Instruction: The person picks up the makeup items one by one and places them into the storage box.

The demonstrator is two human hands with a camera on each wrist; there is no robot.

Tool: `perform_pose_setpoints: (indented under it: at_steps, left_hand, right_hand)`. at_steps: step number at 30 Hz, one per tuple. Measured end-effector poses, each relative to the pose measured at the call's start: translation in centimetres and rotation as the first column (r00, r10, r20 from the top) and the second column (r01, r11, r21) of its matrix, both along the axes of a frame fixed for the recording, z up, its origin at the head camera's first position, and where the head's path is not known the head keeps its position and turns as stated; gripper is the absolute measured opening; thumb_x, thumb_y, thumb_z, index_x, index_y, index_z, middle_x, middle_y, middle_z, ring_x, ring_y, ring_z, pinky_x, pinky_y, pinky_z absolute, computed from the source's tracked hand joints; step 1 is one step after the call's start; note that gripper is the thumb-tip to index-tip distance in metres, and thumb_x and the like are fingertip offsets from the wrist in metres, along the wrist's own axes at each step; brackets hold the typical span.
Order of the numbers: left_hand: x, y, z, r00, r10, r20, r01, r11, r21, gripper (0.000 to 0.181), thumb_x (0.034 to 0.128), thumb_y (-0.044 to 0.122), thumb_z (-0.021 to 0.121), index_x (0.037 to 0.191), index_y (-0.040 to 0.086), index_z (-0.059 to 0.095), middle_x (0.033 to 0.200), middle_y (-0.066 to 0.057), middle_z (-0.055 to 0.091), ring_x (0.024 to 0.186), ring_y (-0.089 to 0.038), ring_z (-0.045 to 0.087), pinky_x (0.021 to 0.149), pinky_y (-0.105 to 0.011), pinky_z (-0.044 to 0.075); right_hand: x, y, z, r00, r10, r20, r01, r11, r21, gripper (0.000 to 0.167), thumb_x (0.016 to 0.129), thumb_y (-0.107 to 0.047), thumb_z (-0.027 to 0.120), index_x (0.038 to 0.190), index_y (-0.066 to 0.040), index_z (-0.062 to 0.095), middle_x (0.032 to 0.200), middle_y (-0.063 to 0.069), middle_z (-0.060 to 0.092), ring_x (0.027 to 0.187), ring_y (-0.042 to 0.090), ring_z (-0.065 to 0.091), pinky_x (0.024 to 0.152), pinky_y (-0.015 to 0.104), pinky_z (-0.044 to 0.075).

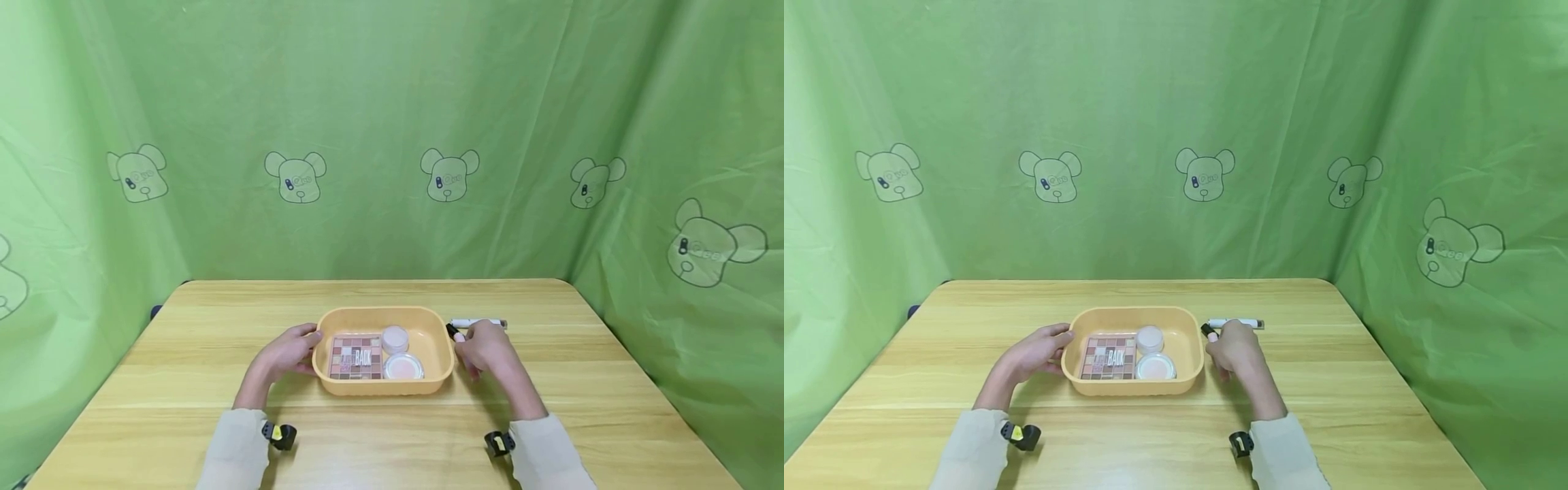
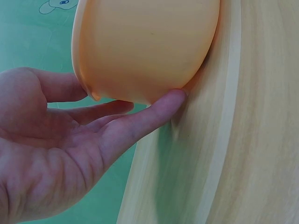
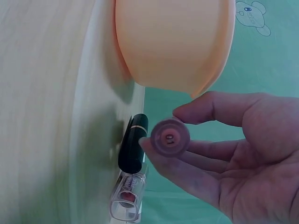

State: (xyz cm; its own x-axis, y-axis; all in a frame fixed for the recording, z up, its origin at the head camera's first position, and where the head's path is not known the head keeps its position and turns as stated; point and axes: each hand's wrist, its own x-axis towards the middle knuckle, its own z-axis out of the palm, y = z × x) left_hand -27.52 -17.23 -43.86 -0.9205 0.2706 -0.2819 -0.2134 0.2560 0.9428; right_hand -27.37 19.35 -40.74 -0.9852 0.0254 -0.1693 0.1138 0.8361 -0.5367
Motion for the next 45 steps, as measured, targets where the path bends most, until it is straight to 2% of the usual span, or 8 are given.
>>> perform_pose_setpoints:
  at_steps: [5, 6, 9, 16, 26, 31, 38, 45]
  left_hand:
    - [-0.1, 0.0, -0.2, 1.0, 0.012, -0.003, -0.012, 1.0, -0.007, 0.058, 0.11, 0.02, 0.037, 0.158, -0.008, 0.018, 0.148, -0.034, 0.045, 0.128, -0.043, 0.057, 0.089, -0.044, 0.063]
    - [-0.1, 0.0, -0.2, 1.0, 0.018, -0.002, -0.018, 1.0, -0.008, 0.058, 0.1099, 0.02, 0.037, 0.158, -0.007, 0.019, 0.148, -0.034, 0.046, 0.128, -0.042, 0.057, 0.088, -0.044, 0.063]
    - [-0.2, 0.1, -0.3, 1.0, 0.02, -0.005, -0.02, 1.0, -0.009, 0.059, 0.1099, 0.02, 0.037, 0.158, -0.007, 0.019, 0.148, -0.033, 0.046, 0.128, -0.042, 0.057, 0.088, -0.044, 0.063]
    - [-0.2, 0.1, -0.2, 1.0, 0.009, 0.001, -0.009, 1.0, 0.0, 0.06, 0.1101, 0.021, 0.037, 0.158, -0.007, 0.016, 0.15, -0.035, 0.043, 0.13, -0.043, 0.055, 0.09, -0.044, 0.063]
    - [-0.1, 0.1, -0.1, 1.0, -0.01, -0.005, 0.01, 1.0, -0.003, 0.06, 0.1102, 0.021, 0.037, 0.158, -0.009, 0.015, 0.151, -0.036, 0.041, 0.132, -0.045, 0.054, 0.091, -0.045, 0.062]
    - [-0.2, 0.2, -0.2, 1.0, 0.007, -0.001, -0.007, 1.0, -0.01, 0.059, 0.1101, 0.021, 0.037, 0.158, -0.008, 0.018, 0.15, -0.035, 0.042, 0.13, -0.044, 0.055, 0.09, -0.044, 0.063]
    - [-0.2, 0.2, -0.2, 1.0, 0.021, -0.009, -0.022, 1.0, -0.018, 0.057, 0.1098, 0.02, 0.037, 0.158, -0.007, 0.021, 0.147, -0.033, 0.046, 0.127, -0.042, 0.058, 0.088, -0.044, 0.063]
    - [-0.1, 0.1, -0.2, 1.0, 0.015, -0.012, -0.015, 1.0, -0.02, 0.058, 0.1099, 0.02, 0.037, 0.158, -0.007, 0.019, 0.148, -0.034, 0.044, 0.128, -0.043, 0.057, 0.088, -0.044, 0.063]
  right_hand:
    - [-0.2, 0.1, -0.3, 0.997, -0.009, -0.079, 0.006, 1.0, -0.03, 0.014, 0.091, -0.015, 0.065, 0.083, -0.004, 0.063, 0.053, 0.009, 0.064, 0.043, 0.016, 0.055, 0.041, 0.021, 0.036]
    - [-0.2, 0.1, -0.3, 0.995, -0.009, -0.1, 0.006, 1.0, -0.026, 0.014, 0.092, -0.016, 0.065, 0.085, -0.004, 0.063, 0.054, 0.01, 0.064, 0.046, 0.017, 0.056, 0.046, 0.026, 0.045]
    - [-0.2, 0.0, -0.3, 0.991, -0.018, -0.132, 0.013, 0.999, -0.038, 0.014, 0.092, -0.016, 0.064, 0.092, -0.003, 0.063, 0.054, 0.01, 0.065, 0.047, 0.02, 0.06, 0.049, 0.032, 0.049]
    - [-0.3, 0.0, 0.2, 0.989, -0.046, -0.138, 0.028, 0.991, -0.129, 0.027, 0.091, -0.015, 0.061, 0.112, 0.001, 0.061, 0.054, 0.009, 0.064, 0.047, 0.02, 0.061, 0.046, 0.026, 0.044]
    - [-0.5, -0.1, 0.6, 0.975, -0.066, -0.213, 0.015, 0.973, -0.231, 0.03, 0.093, -0.017, 0.061, 0.117, 0.002, 0.064, 0.07, 0.012, 0.072, 0.062, 0.026, 0.07, 0.052, 0.026, 0.05]
    - [-0.2, -0.8, 1.3, 0.965, -0.081, -0.25, 0.009, 0.961, -0.276, 0.034, 0.094, -0.016, 0.062, 0.122, 0.003, 0.062, 0.074, 0.011, 0.074, 0.059, 0.02, 0.069, 0.051, 0.027, 0.053]
    - [0.2, -2.2, 1.9, 0.961, -0.076, -0.268, -0.009, 0.953, -0.302, 0.042, 0.094, -0.015, 0.065, 0.131, 0.004, 0.058, 0.097, 0.019, 0.075, 0.061, 0.015, 0.069, 0.056, 0.029, 0.061]
    - [0.8, -3.6, 1.8, 0.975, -0.016, -0.223, -0.061, 0.941, -0.332, 0.047, 0.095, -0.013, 0.066, 0.139, 0.0, 0.052, 0.077, 0.008, 0.073, 0.056, 0.018, 0.067, 0.05, 0.027, 0.051]
